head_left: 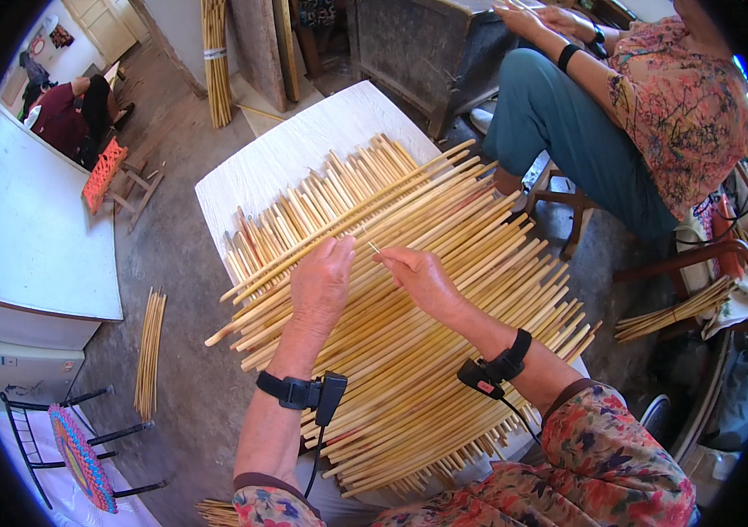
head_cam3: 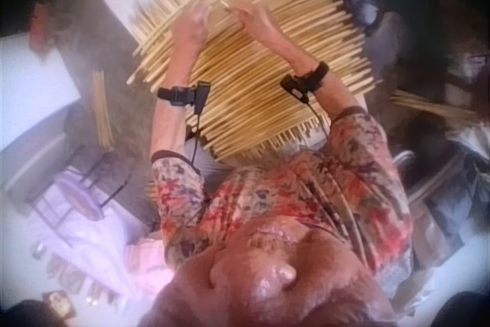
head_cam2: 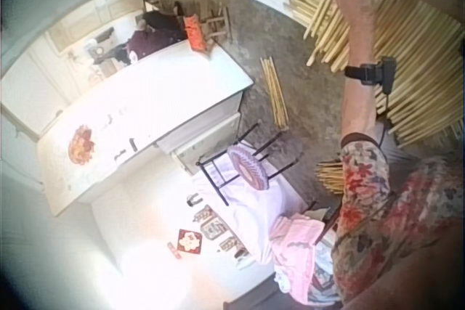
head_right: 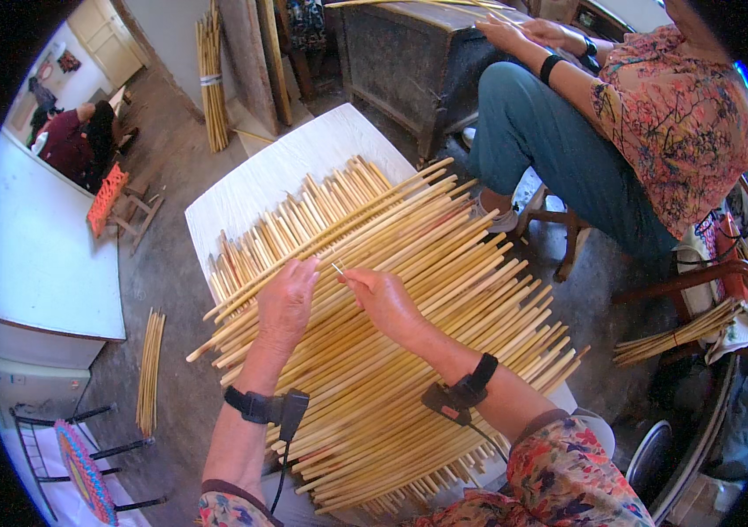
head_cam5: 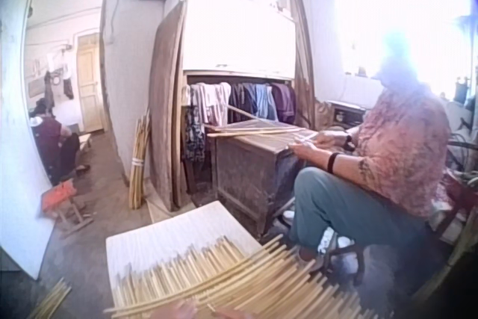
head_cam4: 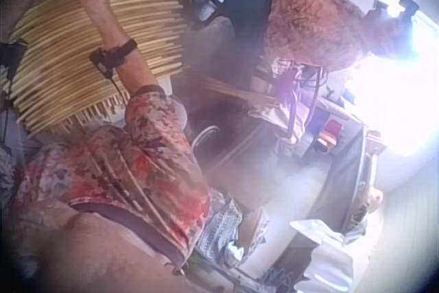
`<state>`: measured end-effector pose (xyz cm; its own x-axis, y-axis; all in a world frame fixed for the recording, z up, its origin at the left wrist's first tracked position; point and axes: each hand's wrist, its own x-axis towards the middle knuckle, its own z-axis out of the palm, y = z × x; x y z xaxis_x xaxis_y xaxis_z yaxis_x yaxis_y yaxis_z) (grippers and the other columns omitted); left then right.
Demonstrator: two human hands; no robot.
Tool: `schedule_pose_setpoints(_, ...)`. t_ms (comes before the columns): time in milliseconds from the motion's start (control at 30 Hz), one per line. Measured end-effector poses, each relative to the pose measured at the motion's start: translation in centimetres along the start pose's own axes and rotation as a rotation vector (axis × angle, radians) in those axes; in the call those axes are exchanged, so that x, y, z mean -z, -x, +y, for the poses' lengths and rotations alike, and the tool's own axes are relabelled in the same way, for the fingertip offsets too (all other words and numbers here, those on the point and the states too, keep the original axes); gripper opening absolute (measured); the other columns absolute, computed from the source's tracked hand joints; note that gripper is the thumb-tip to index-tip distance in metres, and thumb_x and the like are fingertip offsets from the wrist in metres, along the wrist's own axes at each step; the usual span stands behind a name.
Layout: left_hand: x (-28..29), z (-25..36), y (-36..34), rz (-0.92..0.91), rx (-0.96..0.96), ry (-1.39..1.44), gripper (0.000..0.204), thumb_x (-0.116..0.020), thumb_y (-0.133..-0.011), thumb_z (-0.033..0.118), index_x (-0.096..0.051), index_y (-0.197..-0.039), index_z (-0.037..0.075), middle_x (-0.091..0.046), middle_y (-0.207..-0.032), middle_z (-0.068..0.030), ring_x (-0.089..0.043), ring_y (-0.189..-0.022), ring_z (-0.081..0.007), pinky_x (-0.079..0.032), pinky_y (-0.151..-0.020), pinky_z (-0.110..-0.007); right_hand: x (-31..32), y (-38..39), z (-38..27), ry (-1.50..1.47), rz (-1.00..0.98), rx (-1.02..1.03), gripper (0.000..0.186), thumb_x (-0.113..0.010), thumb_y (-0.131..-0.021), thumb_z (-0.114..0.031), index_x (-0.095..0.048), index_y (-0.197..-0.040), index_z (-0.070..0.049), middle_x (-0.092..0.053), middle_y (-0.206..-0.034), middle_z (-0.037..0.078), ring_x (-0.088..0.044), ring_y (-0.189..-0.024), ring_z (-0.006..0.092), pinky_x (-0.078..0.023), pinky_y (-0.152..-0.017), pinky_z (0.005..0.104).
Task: The person weaves a mat using thin bamboo sticks by threading a thin wire or string through them while they are laid out on a table.
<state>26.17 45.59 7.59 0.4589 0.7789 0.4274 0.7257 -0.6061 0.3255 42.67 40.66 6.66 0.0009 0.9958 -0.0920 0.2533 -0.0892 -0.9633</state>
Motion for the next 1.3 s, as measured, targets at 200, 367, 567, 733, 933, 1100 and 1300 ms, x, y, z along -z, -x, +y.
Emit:
schedule_pose_setpoints(200, 0.1, 0.0, 0.1, 0.021, -0.022, 0.017, 0.019, -0.059, -0.079, 0.009, -0.058, -0.097, 0.009, -0.053, -0.074, -0.0076, -0.058, -0.067, -0.0251, -0.046, -0.055, -0.035, -0.1, -0.1, 0.2, 0.031, 0.009, 0.014, 0.021, -0.049, -0.091, -0.011, -0.062, -0.102, 0.002, -0.054, -0.07, 0.002, -0.045, -0.058, 0.0079, -0.041, -0.052, 0.0233)
schedule_pose_setpoints(367, 0.1, 0.0, 0.3, 0.019, -0.013, 0.023, 0.018, -0.057, -0.08, 0.009, -0.058, -0.098, 0.008, -0.054, -0.075, -0.0078, -0.058, -0.068, -0.0255, -0.046, -0.055, -0.035, -0.3, -0.3, 0.0, -0.033, 0.004, -0.078, 0.02, -0.05, -0.091, -0.011, -0.064, -0.101, 0.0, -0.047, -0.063, 0.0, -0.041, -0.055, 0.0062, -0.034, -0.046, 0.022)
schedule_pose_setpoints(567, 0.1, 0.2, 0.6, -0.007, 0.012, 0.066, 0.02, -0.057, -0.082, 0.01, -0.058, -0.102, 0.008, -0.058, -0.085, -0.009, -0.059, -0.073, -0.0272, -0.047, -0.06, -0.035, -0.5, -1.1, -0.2, -0.121, 0.0, -0.1, 0.022, -0.048, -0.09, -0.014, -0.063, -0.096, 0.002, -0.049, -0.056, 0.003, -0.044, -0.05, 0.0096, -0.036, -0.046, 0.0262)
schedule_pose_setpoints(733, -0.2, 0.2, 0.7, -0.028, 0.026, 0.059, 0.019, -0.058, -0.081, 0.009, -0.059, -0.1, 0.008, -0.058, -0.085, -0.0088, -0.059, -0.074, -0.0273, -0.048, -0.061, -0.035, -0.6, -1.5, -0.4, -0.234, -0.02, -0.173, 0.021, -0.049, -0.09, -0.015, -0.064, -0.094, 0.0, -0.048, -0.056, 0.001, -0.042, -0.047, 0.0074, -0.033, -0.041, 0.0239)
schedule_pose_setpoints(933, -0.4, 0.2, 1.2, 0.024, 0.037, 0.103, 0.019, -0.058, -0.081, 0.008, -0.059, -0.1, 0.007, -0.059, -0.088, -0.0085, -0.06, -0.075, -0.0272, -0.048, -0.062, -0.035, -0.8, -1.8, -1.7, -0.393, -0.053, -0.345, 0.02, -0.049, -0.091, -0.016, -0.061, -0.087, -0.001, -0.045, -0.058, -0.001, -0.038, -0.045, 0.007, -0.031, -0.038, 0.0223)
schedule_pose_setpoints(1100, -0.1, 0.1, 0.7, 0.029, 0.004, 0.038, 0.018, -0.058, -0.081, 0.009, -0.059, -0.099, 0.007, -0.057, -0.082, -0.0079, -0.058, -0.073, -0.0265, -0.047, -0.058, -0.035, -0.7, -2.2, -1.9, -0.359, -0.061, -0.374, 0.021, -0.049, -0.092, -0.019, -0.06, -0.085, -0.002, -0.044, -0.059, -0.001, -0.037, -0.045, 0.0069, -0.03, -0.038, 0.0221)
schedule_pose_setpoints(1300, -0.2, 0.5, 0.3, 0.043, -0.076, -0.03, 0.019, -0.059, -0.078, 0.01, -0.058, -0.097, 0.008, -0.054, -0.076, -0.0071, -0.057, -0.07, -0.025, -0.045, -0.056, -0.035, -0.5, -2.9, -2.1, -0.473, 0.004, -0.489, 0.037, -0.05, -0.091, -0.037, -0.055, -0.083, -0.001, -0.041, -0.058, 0.001, -0.033, -0.042, 0.0082, -0.026, -0.036, 0.023)
